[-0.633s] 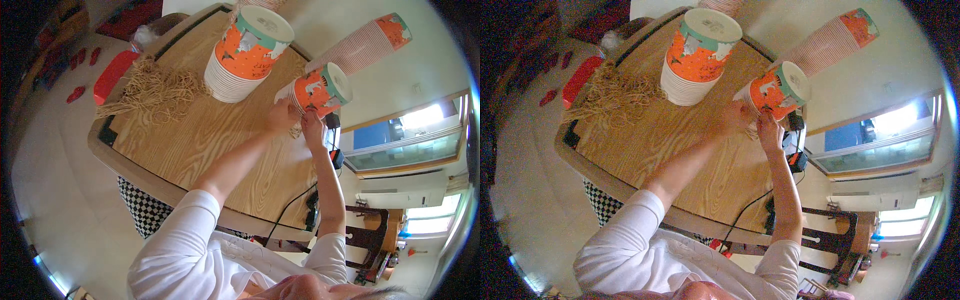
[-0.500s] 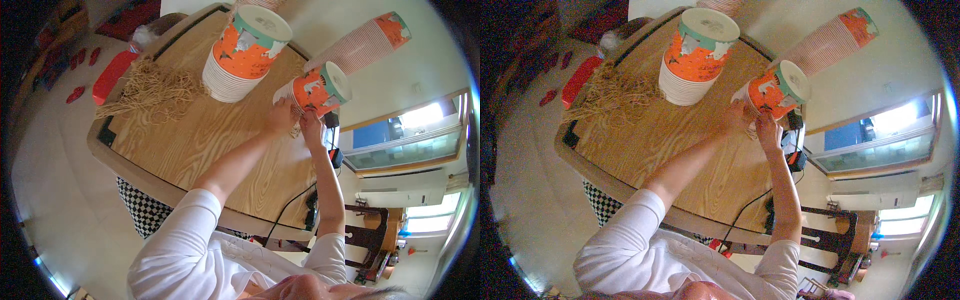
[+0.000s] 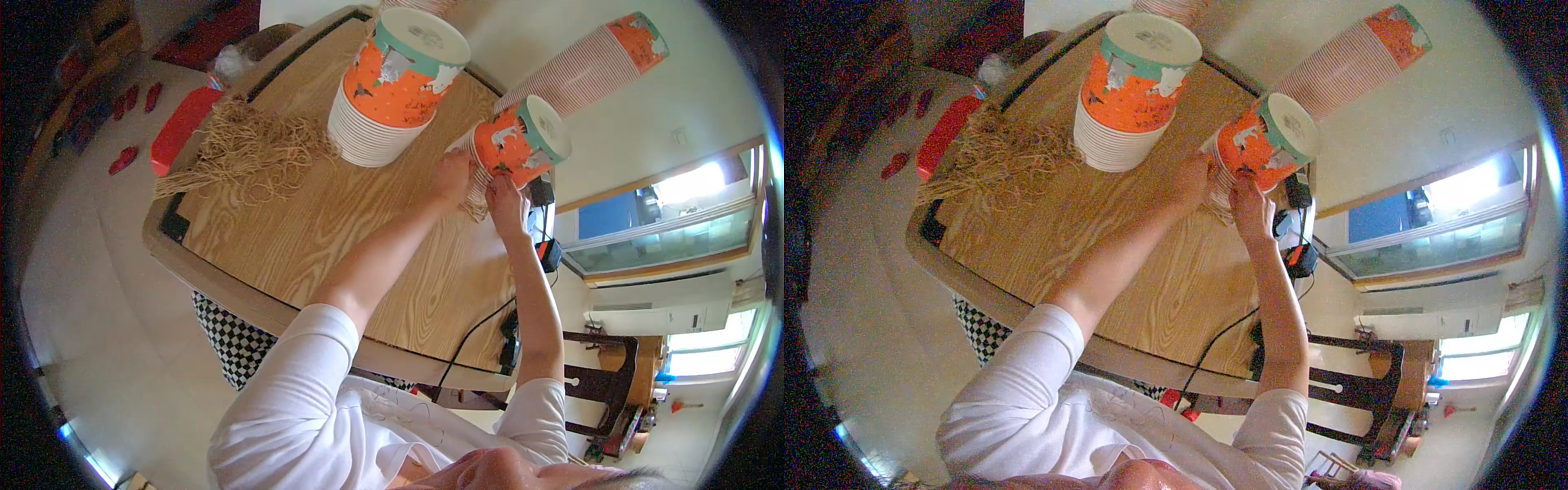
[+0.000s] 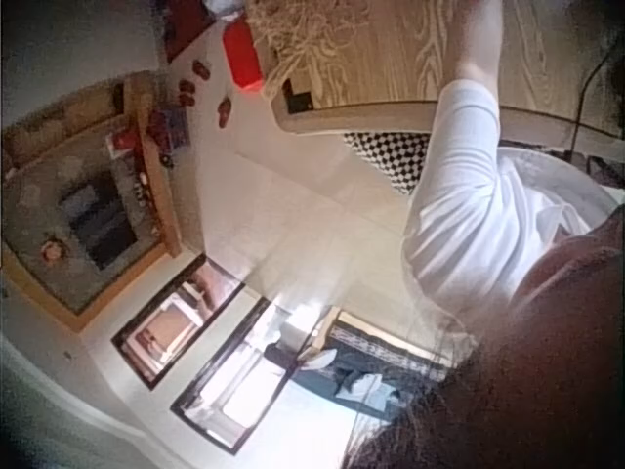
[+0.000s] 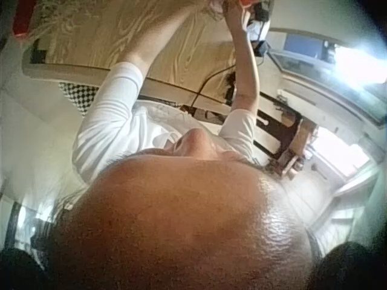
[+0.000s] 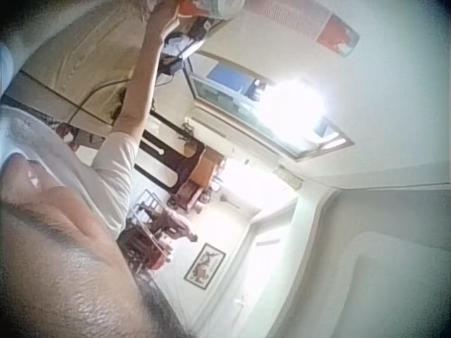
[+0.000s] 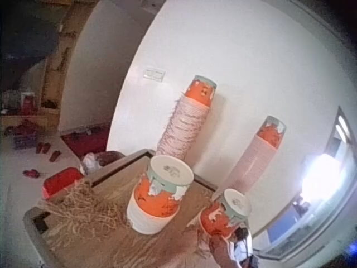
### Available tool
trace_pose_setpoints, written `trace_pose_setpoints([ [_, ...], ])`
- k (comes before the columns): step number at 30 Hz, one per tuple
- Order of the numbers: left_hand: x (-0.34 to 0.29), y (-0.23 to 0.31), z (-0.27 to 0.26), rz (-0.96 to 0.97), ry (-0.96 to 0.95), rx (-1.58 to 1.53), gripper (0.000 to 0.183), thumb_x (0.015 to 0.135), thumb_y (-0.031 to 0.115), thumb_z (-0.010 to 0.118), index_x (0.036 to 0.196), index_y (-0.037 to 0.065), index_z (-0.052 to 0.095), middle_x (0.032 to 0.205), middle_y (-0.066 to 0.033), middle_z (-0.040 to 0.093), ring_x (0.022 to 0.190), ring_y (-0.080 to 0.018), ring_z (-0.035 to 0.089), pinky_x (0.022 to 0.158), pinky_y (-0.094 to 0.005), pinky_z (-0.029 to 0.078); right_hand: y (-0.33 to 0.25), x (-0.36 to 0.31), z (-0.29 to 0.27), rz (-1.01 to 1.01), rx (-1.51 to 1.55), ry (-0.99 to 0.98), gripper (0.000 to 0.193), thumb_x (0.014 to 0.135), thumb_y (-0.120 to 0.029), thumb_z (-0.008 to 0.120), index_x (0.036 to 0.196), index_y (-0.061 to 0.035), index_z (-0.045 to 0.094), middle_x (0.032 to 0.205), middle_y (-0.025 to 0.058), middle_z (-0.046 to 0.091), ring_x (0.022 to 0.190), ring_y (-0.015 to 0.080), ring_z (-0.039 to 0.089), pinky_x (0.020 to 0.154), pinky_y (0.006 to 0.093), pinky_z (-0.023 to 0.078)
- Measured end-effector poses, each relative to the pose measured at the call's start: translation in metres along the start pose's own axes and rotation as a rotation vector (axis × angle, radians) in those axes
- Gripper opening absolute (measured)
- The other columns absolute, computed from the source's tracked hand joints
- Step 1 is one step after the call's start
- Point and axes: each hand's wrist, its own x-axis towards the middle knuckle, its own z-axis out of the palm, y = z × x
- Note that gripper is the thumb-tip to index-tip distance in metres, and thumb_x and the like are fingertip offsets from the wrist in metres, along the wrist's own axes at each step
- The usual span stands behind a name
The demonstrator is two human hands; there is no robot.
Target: The person is threading thin twine or rubber bands onto paper cups, likely for a packaging or decorative purpose.
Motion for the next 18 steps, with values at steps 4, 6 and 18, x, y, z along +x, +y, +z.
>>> trace_pose_setpoints([
  [4,-0.010,-0.008,-0.010,-0.181,-0.197,-0.128,0.014,0.079,0.015,0.056,0.078,0.001,0.060,0.083,-0.0220,0.060,0.077,-0.0372,0.058,0.067,-0.0471,0.046,0.001,-0.002,0.003,0.028,0.038,0.016,0.010,0.076,-0.013,0.059,0.082,-0.0098,0.051,0.085,0.0110,0.057,0.068,0.0321,0.060,0.055,0.0426,0.048],
  [6,-0.018,-0.012,-0.016,-0.106,-0.229,-0.030,0.016,0.079,0.016,0.056,0.078,0.000,0.060,0.082,-0.0217,0.060,0.076,-0.0367,0.058,0.065,-0.0464,0.046,-0.001,-0.002,0.005,0.021,0.048,0.019,0.010,0.076,-0.013,0.058,0.082,-0.0097,0.051,0.085,0.0111,0.057,0.069,0.0327,0.060,0.055,0.0430,0.048],
  [18,-0.126,-0.034,-0.054,0.203,-0.215,-0.005,0.006,0.075,0.010,0.063,0.075,0.005,0.059,0.075,-0.0132,0.060,0.068,-0.0291,0.058,0.062,-0.0390,0.046,-0.010,-0.012,-0.013,0.115,0.063,0.064,0.009,0.078,-0.011,0.059,0.086,-0.0097,0.054,0.088,0.0109,0.058,0.075,0.0317,0.060,0.061,0.0417,0.049],
])
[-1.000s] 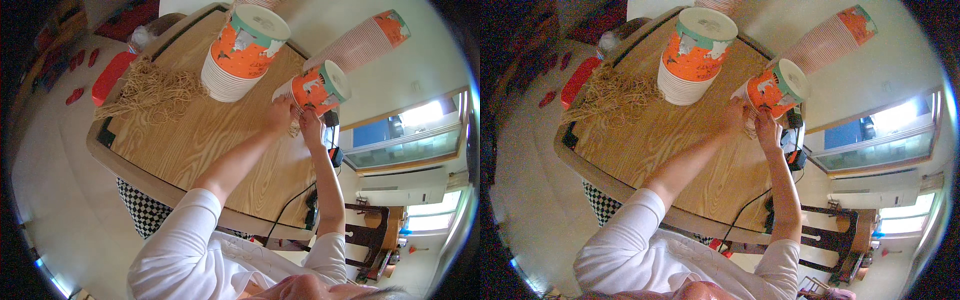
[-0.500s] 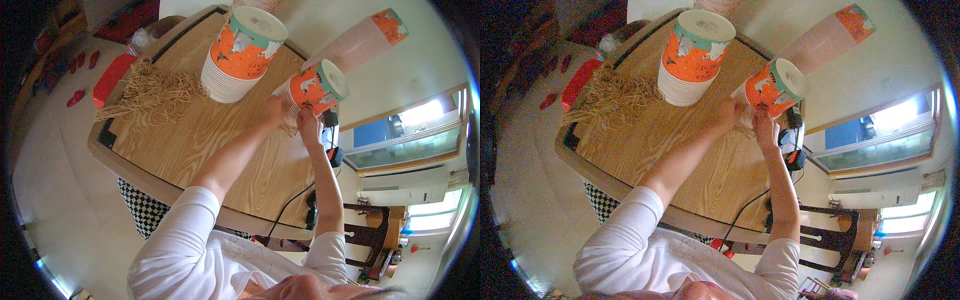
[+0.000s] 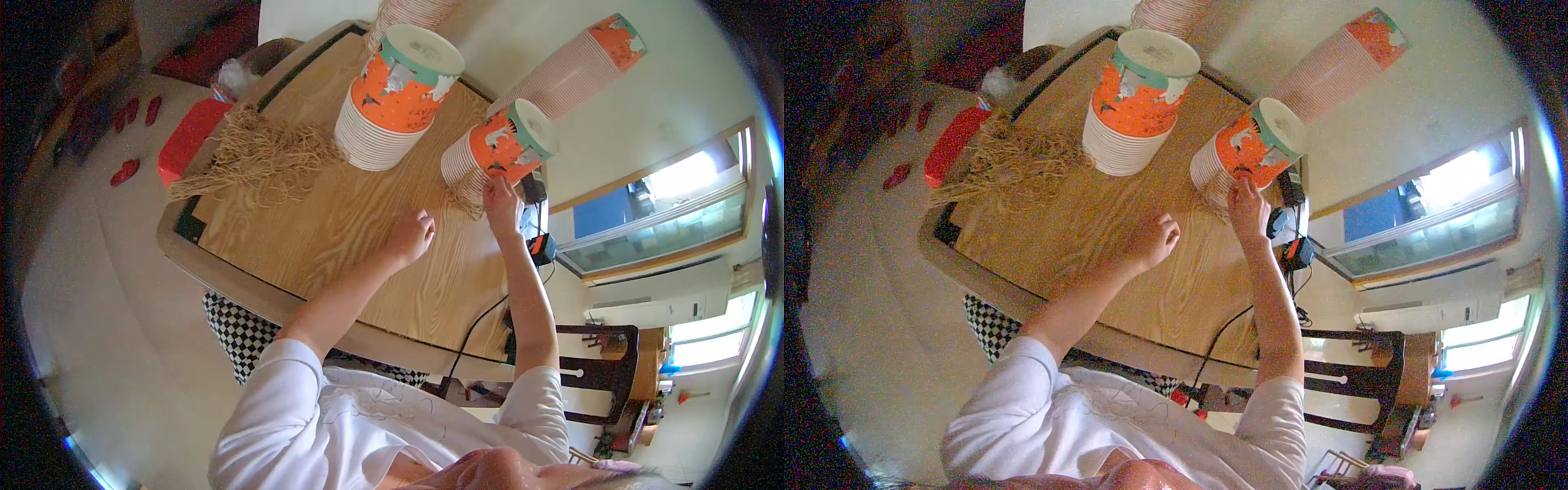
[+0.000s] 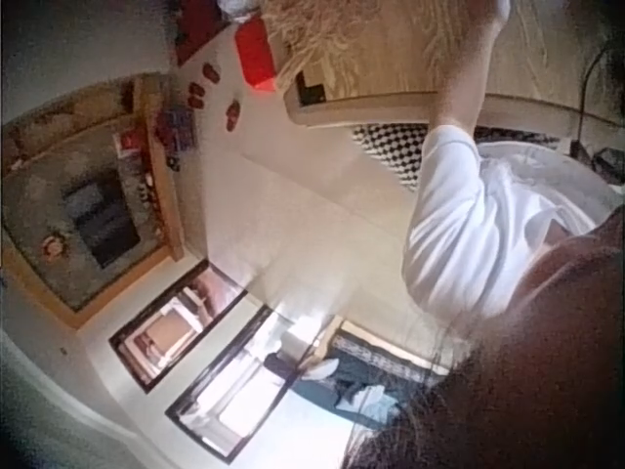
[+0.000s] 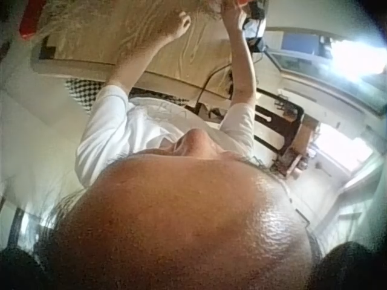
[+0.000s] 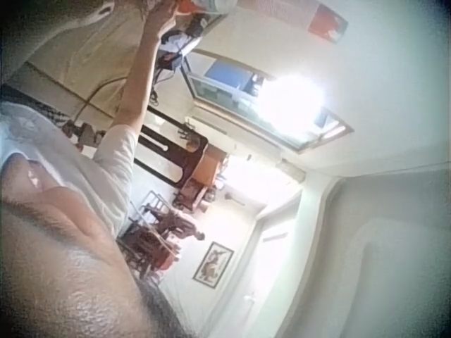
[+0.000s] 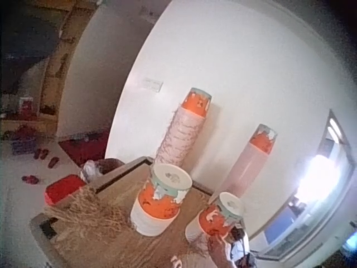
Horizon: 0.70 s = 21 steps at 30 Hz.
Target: The person is threading thin twine or rubber bands onto paper cups, likely for a packaging or decorative purpose.
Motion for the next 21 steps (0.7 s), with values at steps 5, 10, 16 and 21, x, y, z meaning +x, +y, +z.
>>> trace_pose_setpoints([
  [5,0.017,-0.011,-0.005,-0.161,0.068,-0.133,0.006,0.075,0.010,0.061,0.075,0.004,0.060,0.076,-0.0149,0.060,0.069,-0.0309,0.059,0.063,-0.0410,0.047,-0.024,0.039,-0.072,-0.205,-0.032,0.471,0.027,0.080,-0.016,0.061,0.106,-0.0090,0.057,0.108,0.0141,0.055,0.100,0.0328,0.052,0.087,0.0438,0.042],
  [10,0.091,0.026,-0.020,-0.165,0.056,-0.068,0.013,0.082,0.014,0.054,0.085,0.005,0.063,0.086,-0.0171,0.060,0.081,-0.0327,0.058,0.073,-0.0439,0.047,-0.005,0.064,-0.105,-0.114,-0.075,0.315,0.026,0.082,-0.021,0.061,0.105,-0.0098,0.058,0.108,0.0111,0.057,0.101,0.0295,0.052,0.093,0.0434,0.036],
  [16,0.124,0.008,-0.007,0.091,0.065,0.166,0.026,0.082,0.014,0.050,0.107,0.008,0.057,0.104,-0.0150,0.055,0.104,-0.0357,0.049,0.089,-0.0447,0.042,0.006,0.071,-0.093,-0.103,0.055,0.196,0.016,0.081,-0.018,0.061,0.095,-0.0094,0.062,0.094,0.0095,0.061,0.092,0.0287,0.055,0.084,0.0396,0.042],
  [21,0.129,0.001,0.011,0.123,0.086,0.131,0.029,0.082,0.015,0.048,0.108,0.008,0.057,0.107,-0.0133,0.054,0.105,-0.0347,0.048,0.090,-0.0439,0.041,0.034,0.077,-0.086,-0.139,0.256,0.241,0.010,0.081,-0.008,0.060,0.088,-0.0025,0.063,0.084,0.0101,0.060,0.080,0.0232,0.057,0.073,0.0333,0.045],
])
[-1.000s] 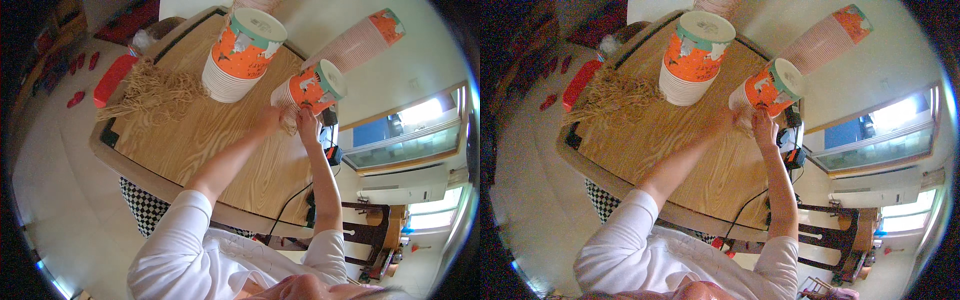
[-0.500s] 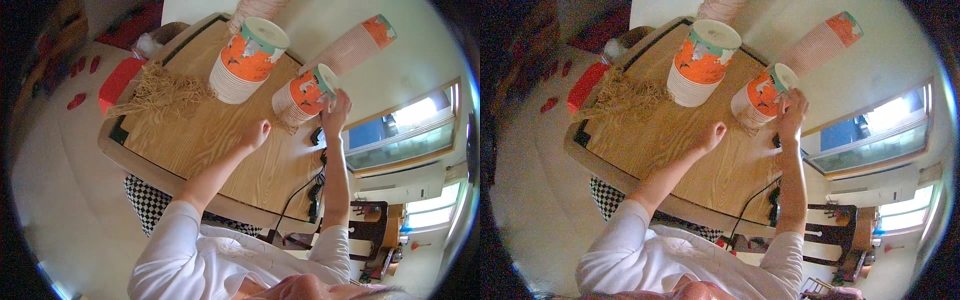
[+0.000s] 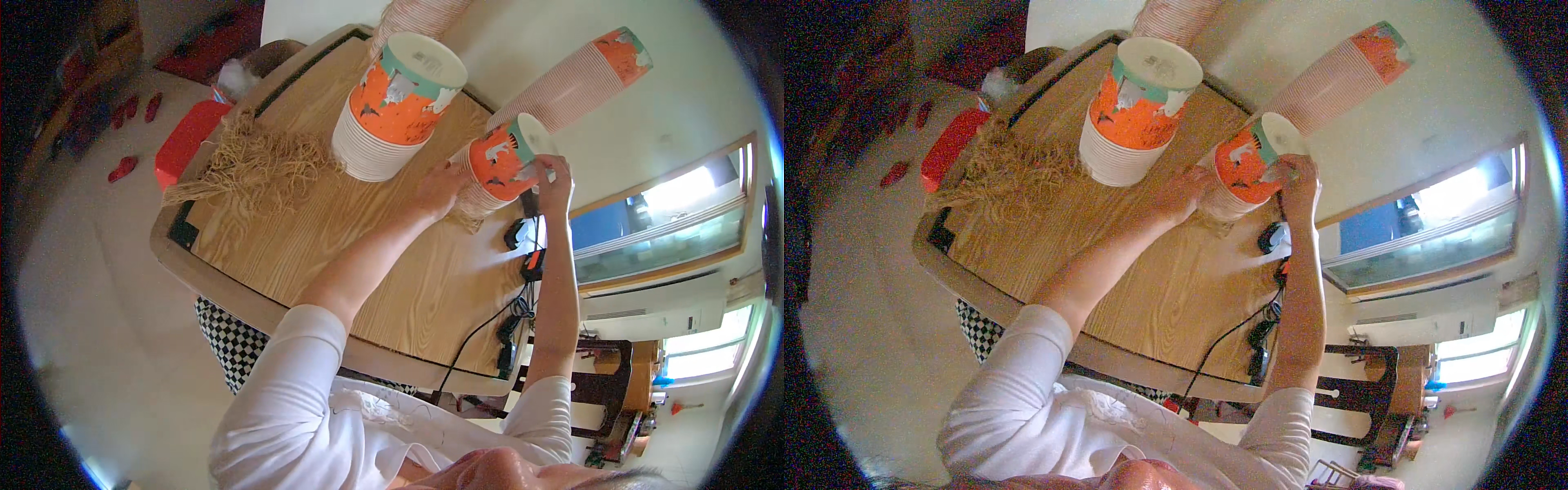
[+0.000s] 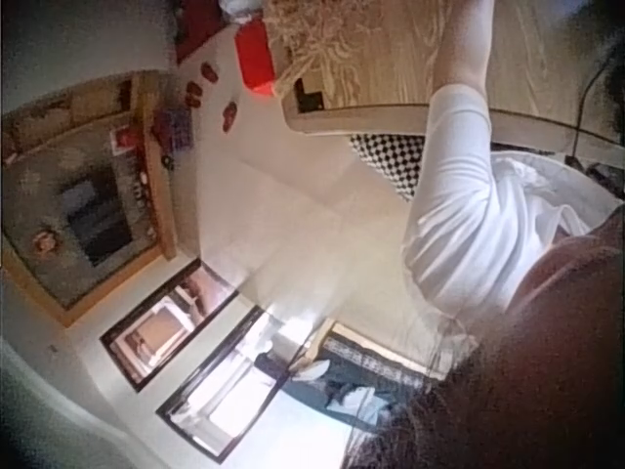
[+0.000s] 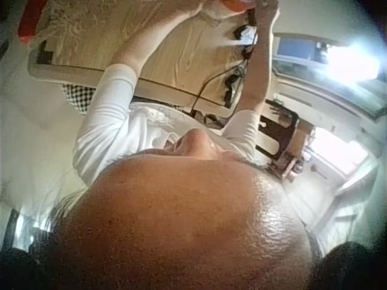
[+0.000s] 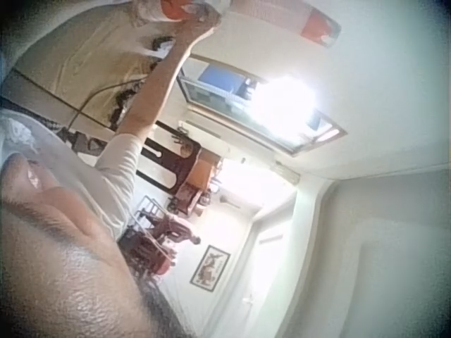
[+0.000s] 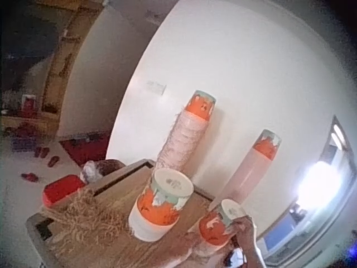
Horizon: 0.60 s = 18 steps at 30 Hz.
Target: The person is threading thin twine or rubber bands onto paper cups, likely for a packaging or decorative purpose.
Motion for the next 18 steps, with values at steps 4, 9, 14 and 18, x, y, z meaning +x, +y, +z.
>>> trace_pose_setpoints([
  [4,-0.002,-0.023,0.009,0.149,0.037,0.140,0.032,0.083,0.015,0.044,0.112,0.011,0.056,0.112,-0.0124,0.052,0.108,-0.0342,0.046,0.092,-0.0448,0.040,-0.001,0.006,0.008,0.032,0.083,-0.023,0.011,0.079,-0.005,0.061,0.089,-0.0017,0.064,0.082,0.0087,0.060,0.075,0.0178,0.057,0.072,0.0282,0.045],
  [9,0.005,-0.030,0.012,0.131,-0.036,0.021,0.034,0.083,0.015,0.045,0.116,0.012,0.055,0.115,-0.0118,0.052,0.112,-0.0346,0.045,0.093,-0.0464,0.039,-0.008,0.013,0.005,0.062,0.143,-0.067,0.010,0.079,-0.005,0.061,0.088,-0.0025,0.064,0.083,0.0086,0.061,0.077,0.0192,0.058,0.073,0.0296,0.047],
  [14,0.009,-0.017,-0.005,-0.022,-0.059,-0.402,0.036,0.082,0.015,0.047,0.117,0.012,0.053,0.117,-0.0097,0.053,0.114,-0.0344,0.045,0.093,-0.0465,0.039,-0.006,0.014,0.006,0.067,0.137,-0.080,0.010,0.078,-0.006,0.062,0.087,-0.0035,0.064,0.083,0.0090,0.061,0.078,0.0211,0.060,0.073,0.0300,0.048],
  [18,0.008,0.003,-0.014,0.064,-0.019,-0.066,0.032,0.080,0.015,0.049,0.112,0.012,0.054,0.111,-0.0095,0.055,0.109,-0.0330,0.047,0.091,-0.0461,0.041,0.003,0.009,0.001,0.057,0.113,-0.060,0.010,0.078,-0.005,0.062,0.088,-0.0033,0.064,0.083,0.0088,0.061,0.077,0.0200,0.060,0.072,0.0298,0.048],
])
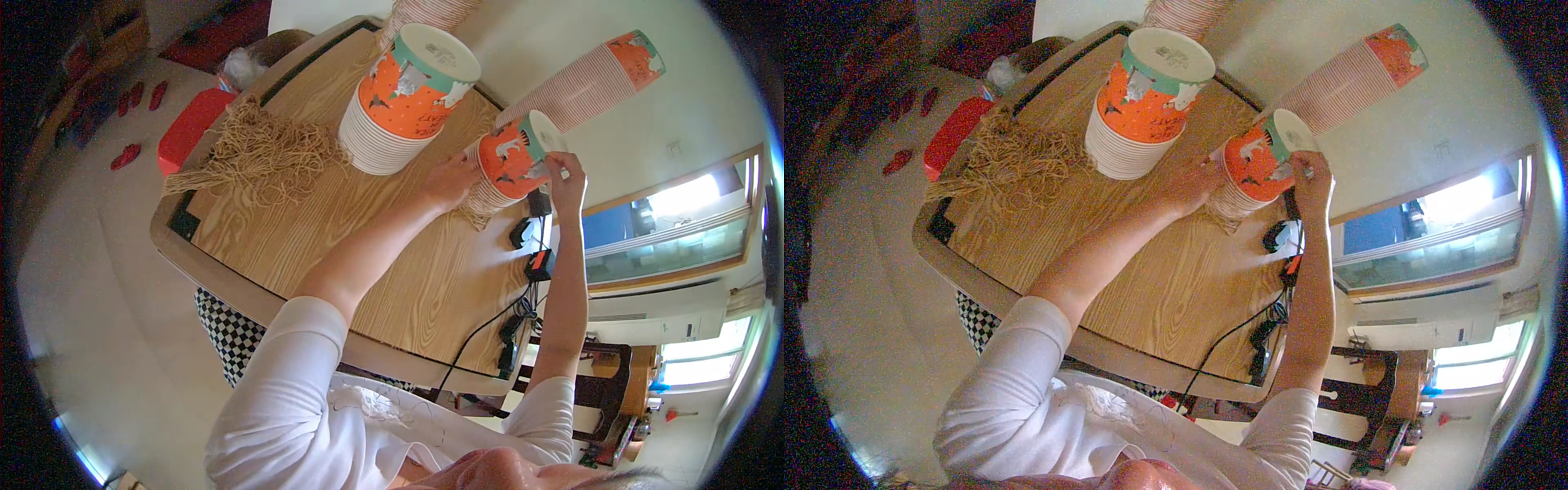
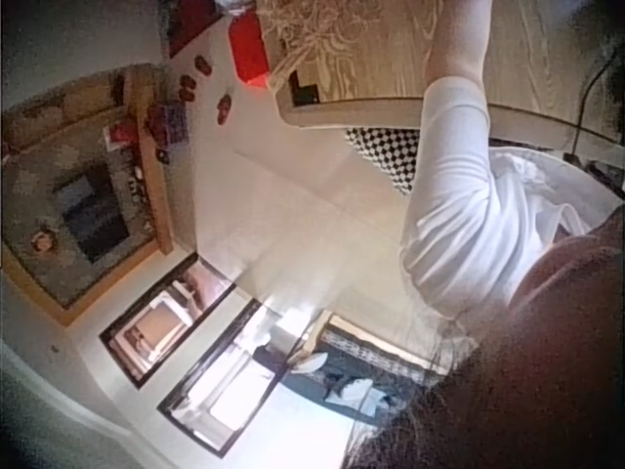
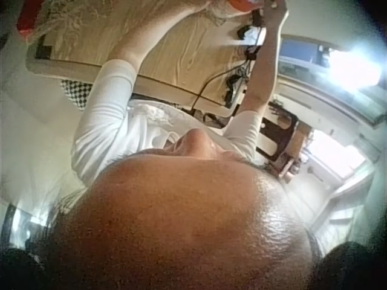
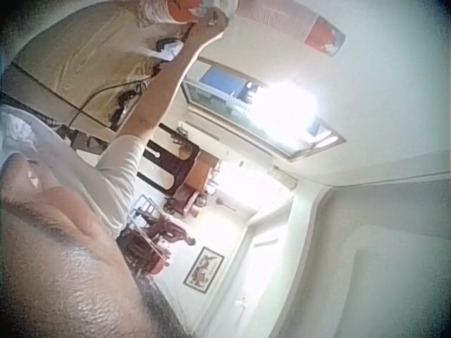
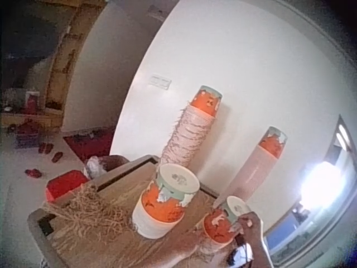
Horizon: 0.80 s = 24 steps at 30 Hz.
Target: The person is threading thin twine or rubber bands onto paper cups, likely for a packaging or decorative purpose.
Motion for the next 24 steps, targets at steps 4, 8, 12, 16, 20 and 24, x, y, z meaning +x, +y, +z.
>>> trace_pose_setpoints([
  [4,-0.001,0.000,0.009,-0.013,0.031,0.066,0.023,0.079,0.016,0.050,0.101,0.011,0.058,0.104,-0.0085,0.056,0.104,-0.0300,0.049,0.088,-0.0450,0.042,0.004,0.000,-0.003,0.000,-0.002,-0.006,0.009,0.078,-0.004,0.062,0.088,-0.0035,0.064,0.083,0.0083,0.061,0.076,0.0187,0.059,0.071,0.0289,0.048],
  [8,-0.004,-0.029,0.012,0.031,0.120,-0.168,0.020,0.080,0.017,0.049,0.097,0.011,0.059,0.102,-0.0076,0.057,0.103,-0.0293,0.050,0.087,-0.0447,0.043,-0.011,0.010,0.014,0.002,0.087,0.012,0.009,0.078,-0.003,0.062,0.087,-0.0035,0.064,0.083,0.0079,0.061,0.076,0.0182,0.059,0.071,0.0284,0.047],
  [12,0.002,0.011,-0.009,-0.146,-0.104,-0.206,0.020,0.082,0.019,0.047,0.097,0.011,0.059,0.103,-0.0086,0.056,0.103,-0.0297,0.049,0.086,-0.0443,0.043,0.004,0.001,-0.001,0.035,0.006,0.006,0.009,0.079,-0.003,0.062,0.087,-0.0033,0.064,0.083,0.0081,0.061,0.076,0.0188,0.060,0.072,0.0292,0.048],
  [16,-0.001,0.012,-0.014,-0.124,-0.038,-0.254,0.021,0.085,0.020,0.045,0.098,0.010,0.059,0.106,-0.0104,0.055,0.104,-0.0308,0.049,0.084,-0.0440,0.044,0.000,0.001,0.002,0.051,0.006,0.003,0.008,0.078,-0.002,0.061,0.086,-0.0030,0.063,0.084,0.0085,0.061,0.077,0.0198,0.060,0.073,0.0305,0.048],
  [20,0.000,0.002,-0.003,-0.079,0.002,-0.217,0.022,0.086,0.019,0.045,0.102,0.010,0.057,0.106,-0.0114,0.055,0.100,-0.0325,0.051,0.083,-0.0435,0.045,-0.004,0.001,0.005,0.031,-0.008,0.006,0.009,0.077,-0.001,0.060,0.085,-0.0028,0.063,0.084,0.0089,0.061,0.080,0.0214,0.060,0.074,0.0311,0.047],
  [24,0.006,0.033,-0.003,-0.138,-0.136,0.098,0.022,0.085,0.020,0.047,0.097,0.004,0.057,0.101,-0.0156,0.056,0.097,-0.0338,0.054,0.082,-0.0442,0.046,0.006,-0.004,0.000,0.058,-0.091,-0.001,0.010,0.076,-0.001,0.060,0.085,-0.0031,0.063,0.083,0.0099,0.061,0.081,0.0233,0.059,0.075,0.0313,0.047],
])
